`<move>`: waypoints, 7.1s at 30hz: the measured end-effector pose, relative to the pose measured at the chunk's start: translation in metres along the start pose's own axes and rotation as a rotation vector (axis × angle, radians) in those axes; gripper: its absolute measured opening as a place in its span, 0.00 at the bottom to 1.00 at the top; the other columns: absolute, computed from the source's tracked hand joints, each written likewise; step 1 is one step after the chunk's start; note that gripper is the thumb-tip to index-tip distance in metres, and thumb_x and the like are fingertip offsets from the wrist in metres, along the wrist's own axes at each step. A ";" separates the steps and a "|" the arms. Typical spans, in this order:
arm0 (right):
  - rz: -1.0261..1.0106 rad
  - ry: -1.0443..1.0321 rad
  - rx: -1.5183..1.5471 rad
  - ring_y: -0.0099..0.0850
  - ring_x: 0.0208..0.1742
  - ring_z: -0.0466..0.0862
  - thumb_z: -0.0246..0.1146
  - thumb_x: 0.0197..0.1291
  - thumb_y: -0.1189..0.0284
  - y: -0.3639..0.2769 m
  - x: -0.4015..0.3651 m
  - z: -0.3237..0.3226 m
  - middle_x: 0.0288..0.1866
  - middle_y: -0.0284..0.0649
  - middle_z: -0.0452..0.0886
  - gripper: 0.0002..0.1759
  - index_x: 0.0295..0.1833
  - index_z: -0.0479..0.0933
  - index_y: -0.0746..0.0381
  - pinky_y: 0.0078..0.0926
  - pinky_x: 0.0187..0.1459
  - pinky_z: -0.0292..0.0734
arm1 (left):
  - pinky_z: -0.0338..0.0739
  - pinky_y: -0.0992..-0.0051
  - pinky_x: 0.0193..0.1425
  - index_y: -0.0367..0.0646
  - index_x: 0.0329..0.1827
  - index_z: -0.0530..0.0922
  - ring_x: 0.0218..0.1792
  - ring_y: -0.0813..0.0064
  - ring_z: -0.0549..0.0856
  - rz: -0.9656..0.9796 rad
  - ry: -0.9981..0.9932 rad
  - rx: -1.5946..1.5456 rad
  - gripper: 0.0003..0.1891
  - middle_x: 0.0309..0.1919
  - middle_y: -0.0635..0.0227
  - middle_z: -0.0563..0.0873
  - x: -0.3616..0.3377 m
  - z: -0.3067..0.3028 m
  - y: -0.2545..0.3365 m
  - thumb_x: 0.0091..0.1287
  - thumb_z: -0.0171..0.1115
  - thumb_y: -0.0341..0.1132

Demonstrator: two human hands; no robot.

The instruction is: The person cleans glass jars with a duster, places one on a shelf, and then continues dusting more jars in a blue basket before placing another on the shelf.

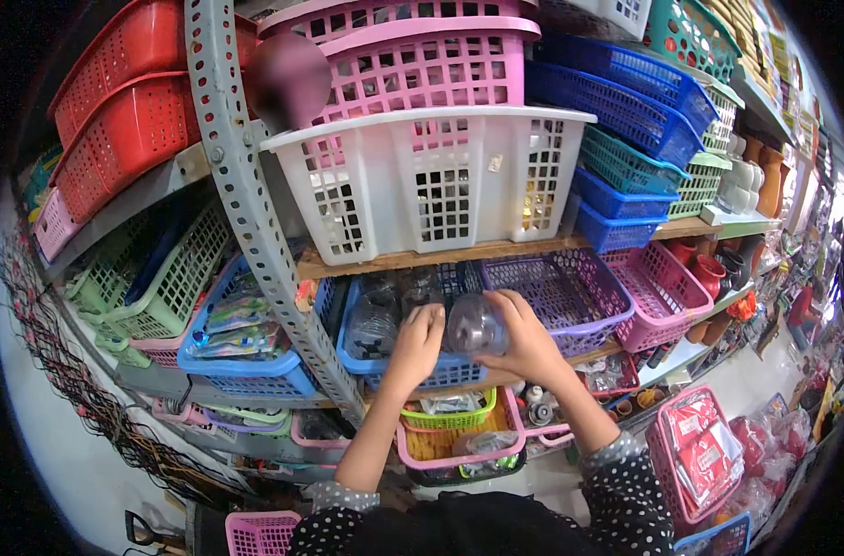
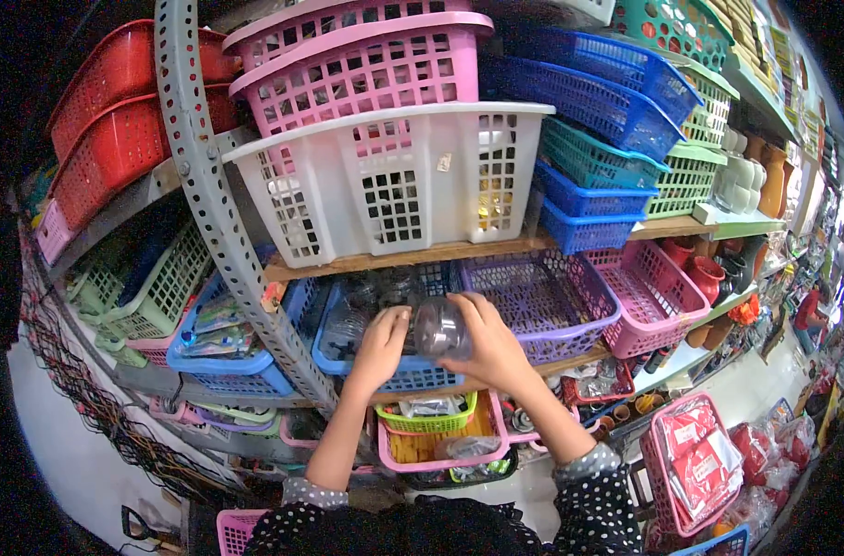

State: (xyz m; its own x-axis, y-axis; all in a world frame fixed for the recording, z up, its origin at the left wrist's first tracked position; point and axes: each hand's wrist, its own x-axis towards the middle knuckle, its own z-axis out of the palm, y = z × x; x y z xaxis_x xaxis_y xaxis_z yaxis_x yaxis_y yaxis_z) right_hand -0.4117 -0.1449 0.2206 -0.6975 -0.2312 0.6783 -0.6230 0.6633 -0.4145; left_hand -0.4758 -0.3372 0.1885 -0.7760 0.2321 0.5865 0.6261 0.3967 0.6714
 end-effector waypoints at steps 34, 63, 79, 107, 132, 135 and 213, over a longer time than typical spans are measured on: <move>-0.051 -0.690 -0.780 0.48 0.66 0.68 0.55 0.55 0.69 0.118 0.089 0.110 0.62 0.52 0.72 0.25 0.61 0.72 0.60 0.68 0.63 0.48 | 0.47 0.47 0.70 0.39 0.58 0.71 0.66 0.58 0.65 -0.071 -0.157 0.570 0.18 0.62 0.58 0.71 0.015 0.032 -0.055 0.69 0.46 0.38; 0.891 -0.072 -0.396 0.35 0.55 0.75 0.59 0.61 0.57 -0.126 -0.320 -0.071 0.49 0.37 0.78 0.19 0.53 0.76 0.54 0.38 0.55 0.65 | 0.70 0.65 0.56 0.40 0.46 0.78 0.49 0.58 0.79 0.293 -0.759 -0.319 0.10 0.44 0.60 0.82 -0.223 0.143 0.105 0.63 0.56 0.30; 1.542 0.534 -0.696 0.35 0.54 0.75 0.60 0.59 0.57 -0.232 -0.534 -0.177 0.49 0.39 0.77 0.20 0.53 0.76 0.55 0.39 0.56 0.63 | 0.71 0.64 0.55 0.39 0.47 0.76 0.50 0.57 0.78 0.827 -1.383 -0.675 0.11 0.44 0.58 0.81 -0.335 0.323 0.313 0.63 0.56 0.32; 2.078 0.010 -0.550 0.48 0.60 0.73 0.66 0.42 0.72 -0.106 -0.893 -0.327 0.58 0.51 0.72 0.39 0.65 0.65 0.50 0.44 0.51 0.76 | 0.77 0.74 0.54 0.34 0.56 0.69 0.49 0.67 0.81 -0.541 -2.013 -0.774 0.15 0.50 0.54 0.80 -0.611 0.645 0.415 0.70 0.48 0.32; 1.767 0.649 -0.911 0.54 0.72 0.54 0.70 0.39 0.42 -0.157 -0.744 -0.255 0.72 0.58 0.50 0.60 0.68 0.52 0.69 0.51 0.66 0.55 | 0.79 0.68 0.54 0.38 0.58 0.69 0.49 0.71 0.82 -0.723 -1.982 -1.071 0.21 0.50 0.62 0.80 -0.454 0.529 0.402 0.66 0.60 0.37; 2.160 0.208 -0.850 0.53 0.70 0.57 0.72 0.40 0.51 -0.165 -0.757 -0.226 0.69 0.56 0.56 0.52 0.64 0.57 0.69 0.54 0.63 0.57 | 0.81 0.68 0.51 0.35 0.57 0.69 0.46 0.67 0.84 -0.567 -1.921 -0.935 0.23 0.49 0.59 0.80 -0.446 0.531 0.401 0.64 0.62 0.39; 1.761 0.972 -0.696 0.44 0.47 0.82 0.62 0.51 0.70 -0.295 -0.692 -0.289 0.46 0.51 0.81 0.30 0.64 0.70 0.53 0.33 0.49 0.74 | 0.82 0.63 0.46 0.37 0.46 0.72 0.46 0.62 0.83 -0.833 -1.927 -1.040 0.12 0.44 0.59 0.80 -0.494 0.536 0.456 0.67 0.56 0.37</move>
State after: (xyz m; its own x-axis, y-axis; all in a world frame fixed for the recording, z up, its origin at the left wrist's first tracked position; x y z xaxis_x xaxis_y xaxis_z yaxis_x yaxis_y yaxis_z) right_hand 0.3566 0.0250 0.0488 0.2442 0.9688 0.0415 0.6735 -0.1386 -0.7261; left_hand 0.1521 0.2048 -0.0378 0.4443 0.8219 -0.3564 -0.4099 0.5402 0.7350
